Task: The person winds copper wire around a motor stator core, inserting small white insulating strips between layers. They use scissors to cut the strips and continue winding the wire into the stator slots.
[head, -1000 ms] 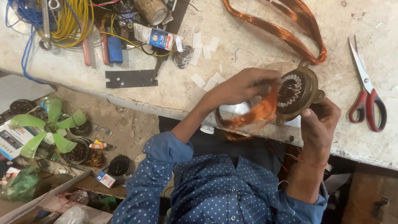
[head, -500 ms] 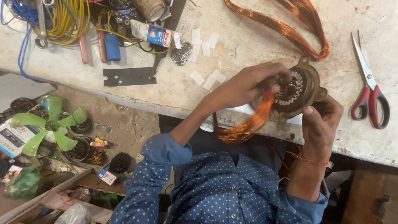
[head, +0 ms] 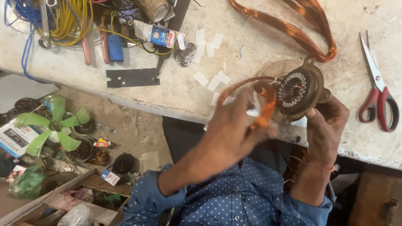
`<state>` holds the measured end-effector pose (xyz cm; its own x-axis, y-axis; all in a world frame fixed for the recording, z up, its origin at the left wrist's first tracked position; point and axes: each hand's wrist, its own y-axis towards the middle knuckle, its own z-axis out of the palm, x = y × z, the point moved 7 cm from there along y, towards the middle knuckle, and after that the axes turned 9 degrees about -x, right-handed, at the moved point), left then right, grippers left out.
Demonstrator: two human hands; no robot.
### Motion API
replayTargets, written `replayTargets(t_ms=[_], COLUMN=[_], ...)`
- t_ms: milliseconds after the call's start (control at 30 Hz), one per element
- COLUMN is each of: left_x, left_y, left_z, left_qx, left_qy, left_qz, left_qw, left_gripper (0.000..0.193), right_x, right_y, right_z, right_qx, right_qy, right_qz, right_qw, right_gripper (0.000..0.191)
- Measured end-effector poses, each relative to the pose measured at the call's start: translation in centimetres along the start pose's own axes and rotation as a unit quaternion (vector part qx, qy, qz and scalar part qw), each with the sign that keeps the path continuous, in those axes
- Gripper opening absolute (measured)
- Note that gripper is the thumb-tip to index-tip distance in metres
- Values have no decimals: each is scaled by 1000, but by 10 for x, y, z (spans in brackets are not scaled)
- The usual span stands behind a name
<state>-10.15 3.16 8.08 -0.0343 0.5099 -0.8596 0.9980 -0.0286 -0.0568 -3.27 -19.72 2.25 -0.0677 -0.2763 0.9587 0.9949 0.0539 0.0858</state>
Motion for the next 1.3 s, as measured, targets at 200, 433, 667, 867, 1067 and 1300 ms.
replayTargets(t_ms=[200,433,667,867,1067,1300], left_x=[-14,3,55,111,113,48], left_y=[-10,-14,-13,-15,-14,-12], left_z=[22,25,-54,-101,-103,-93], left_qx=[-16,106,46,-42,-29,-13], left_qy=[-9,-110,-177,-269,-81,24], left_qz=[75,6,71,63,110,234], left_qw=[997,988,981,960,990,972], left_gripper=[67,36,33,29,27,40], right_x=[5,1,-7,-8,-9,-2], right_y=[1,-2,1,3,3,2], right_z=[8,-3,-17,-17,-18,-11], right_qx=[10,1,-3,-1,-3,16], right_qy=[-29,-15,9,17,10,-38], right_qz=[4,4,0,2,9,5], right_qw=[1000,1000,1000,1000,1000,999], right_gripper=[36,35,33,38,38,36])
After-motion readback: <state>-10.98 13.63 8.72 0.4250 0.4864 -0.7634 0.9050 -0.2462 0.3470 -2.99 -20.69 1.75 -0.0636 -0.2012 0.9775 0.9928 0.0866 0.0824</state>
